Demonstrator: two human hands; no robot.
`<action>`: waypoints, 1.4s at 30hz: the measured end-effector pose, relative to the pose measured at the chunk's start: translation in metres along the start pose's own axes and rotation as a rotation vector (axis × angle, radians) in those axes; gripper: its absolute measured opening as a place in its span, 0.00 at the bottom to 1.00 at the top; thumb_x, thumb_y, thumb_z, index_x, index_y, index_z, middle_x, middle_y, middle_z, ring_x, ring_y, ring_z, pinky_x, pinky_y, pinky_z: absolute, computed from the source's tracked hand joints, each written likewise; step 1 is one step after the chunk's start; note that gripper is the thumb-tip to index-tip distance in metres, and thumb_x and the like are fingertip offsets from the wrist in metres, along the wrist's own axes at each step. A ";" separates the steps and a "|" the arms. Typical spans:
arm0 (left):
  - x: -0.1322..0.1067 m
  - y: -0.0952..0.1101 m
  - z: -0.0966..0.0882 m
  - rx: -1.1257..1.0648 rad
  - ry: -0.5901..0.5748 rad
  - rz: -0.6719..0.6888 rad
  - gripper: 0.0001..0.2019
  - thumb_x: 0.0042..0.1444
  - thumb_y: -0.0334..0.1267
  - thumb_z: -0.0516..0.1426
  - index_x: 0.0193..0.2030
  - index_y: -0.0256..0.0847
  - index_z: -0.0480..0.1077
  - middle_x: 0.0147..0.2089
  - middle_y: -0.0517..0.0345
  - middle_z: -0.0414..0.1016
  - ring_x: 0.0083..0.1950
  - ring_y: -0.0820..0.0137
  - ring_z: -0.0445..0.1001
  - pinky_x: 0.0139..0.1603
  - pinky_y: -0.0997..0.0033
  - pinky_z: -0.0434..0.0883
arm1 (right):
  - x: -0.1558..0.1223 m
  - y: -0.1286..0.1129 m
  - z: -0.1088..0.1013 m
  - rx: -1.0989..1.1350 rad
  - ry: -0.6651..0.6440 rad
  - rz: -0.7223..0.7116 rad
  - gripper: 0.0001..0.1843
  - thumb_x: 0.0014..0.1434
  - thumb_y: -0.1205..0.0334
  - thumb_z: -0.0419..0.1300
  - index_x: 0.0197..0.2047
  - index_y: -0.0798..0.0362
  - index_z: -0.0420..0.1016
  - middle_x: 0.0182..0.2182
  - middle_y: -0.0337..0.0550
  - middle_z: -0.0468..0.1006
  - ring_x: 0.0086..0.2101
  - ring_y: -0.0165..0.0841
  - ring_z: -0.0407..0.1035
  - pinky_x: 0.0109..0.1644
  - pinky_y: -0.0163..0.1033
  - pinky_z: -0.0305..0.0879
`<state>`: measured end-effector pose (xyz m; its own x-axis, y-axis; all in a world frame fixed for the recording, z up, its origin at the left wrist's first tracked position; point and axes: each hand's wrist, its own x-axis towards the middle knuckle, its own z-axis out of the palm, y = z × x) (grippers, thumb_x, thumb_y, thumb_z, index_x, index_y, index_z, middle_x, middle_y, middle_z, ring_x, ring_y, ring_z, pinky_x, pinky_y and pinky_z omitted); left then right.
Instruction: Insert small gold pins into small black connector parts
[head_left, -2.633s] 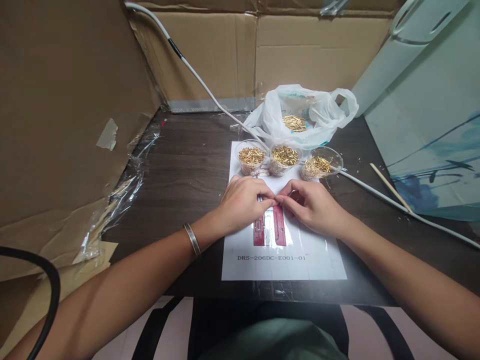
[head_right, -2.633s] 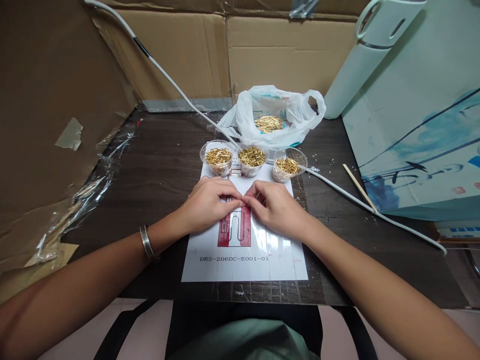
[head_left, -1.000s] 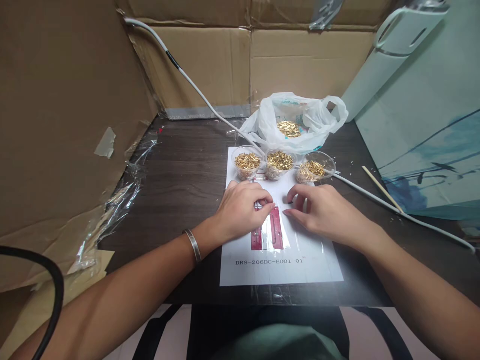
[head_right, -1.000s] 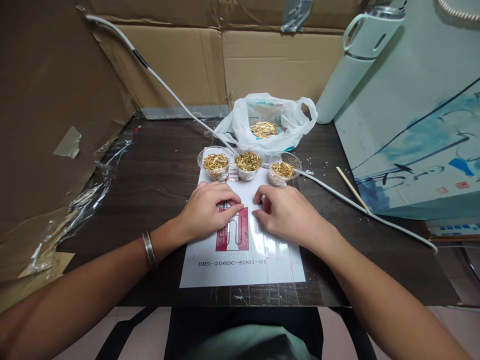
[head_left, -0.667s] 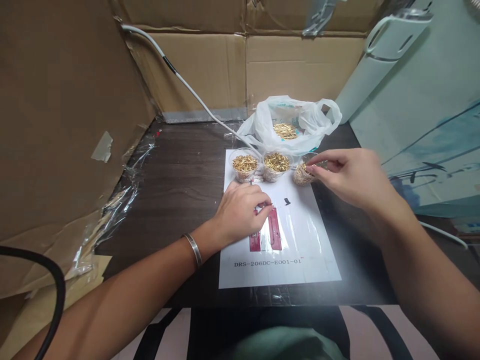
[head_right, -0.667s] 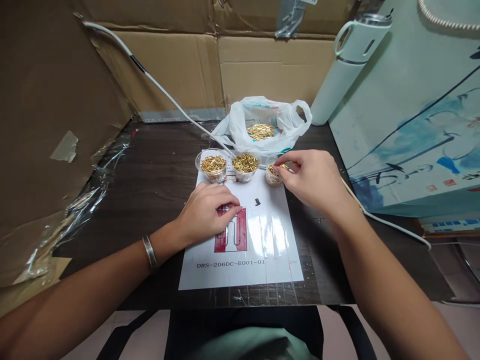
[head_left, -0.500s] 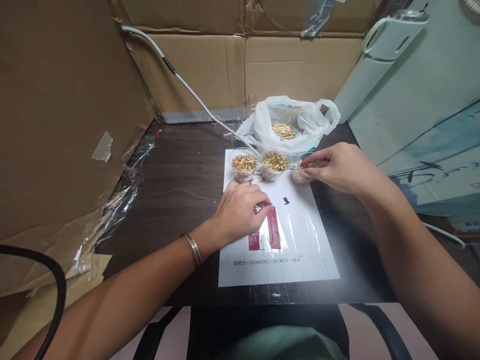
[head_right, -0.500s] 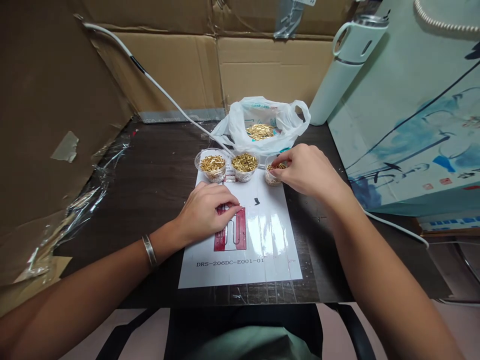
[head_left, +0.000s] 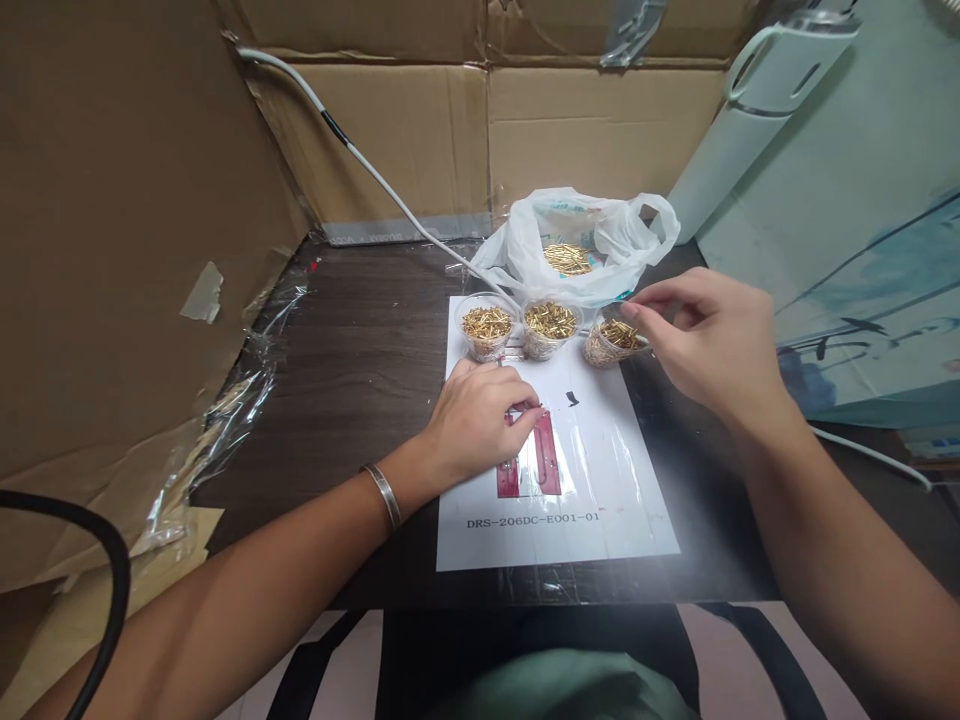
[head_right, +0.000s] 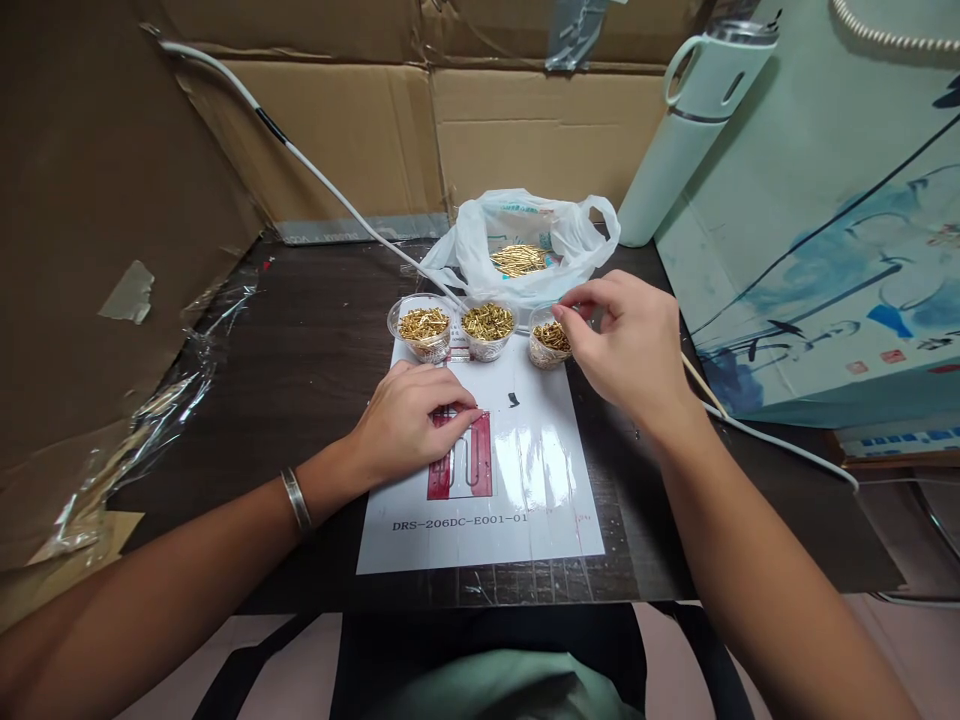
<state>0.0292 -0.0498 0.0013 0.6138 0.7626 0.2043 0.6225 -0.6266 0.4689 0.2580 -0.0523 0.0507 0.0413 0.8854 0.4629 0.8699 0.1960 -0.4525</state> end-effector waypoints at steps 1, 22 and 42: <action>0.000 0.000 0.000 -0.008 0.001 -0.005 0.07 0.56 0.37 0.59 0.30 0.40 0.76 0.32 0.60 0.79 0.36 0.67 0.73 0.39 0.63 0.57 | -0.005 -0.005 -0.001 0.007 0.049 -0.036 0.06 0.58 0.62 0.61 0.31 0.50 0.76 0.26 0.42 0.71 0.23 0.32 0.58 0.31 0.42 0.54; 0.002 0.001 0.002 -0.080 0.008 -0.035 0.05 0.55 0.36 0.60 0.29 0.41 0.75 0.30 0.61 0.78 0.35 0.68 0.74 0.39 0.64 0.59 | -0.040 -0.019 0.038 0.484 -0.610 0.212 0.10 0.58 0.60 0.60 0.37 0.52 0.83 0.31 0.44 0.82 0.29 0.33 0.69 0.34 0.39 0.62; 0.002 0.001 0.001 -0.083 0.003 -0.045 0.05 0.55 0.35 0.59 0.29 0.41 0.76 0.29 0.61 0.77 0.34 0.68 0.73 0.40 0.64 0.59 | -0.036 -0.020 0.043 0.893 -0.649 0.537 0.05 0.48 0.62 0.64 0.27 0.54 0.79 0.17 0.35 0.69 0.18 0.24 0.53 0.22 0.33 0.46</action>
<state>0.0317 -0.0493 0.0011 0.5844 0.7903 0.1840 0.6071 -0.5762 0.5472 0.2179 -0.0703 0.0102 -0.1842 0.9383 -0.2928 0.1652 -0.2641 -0.9502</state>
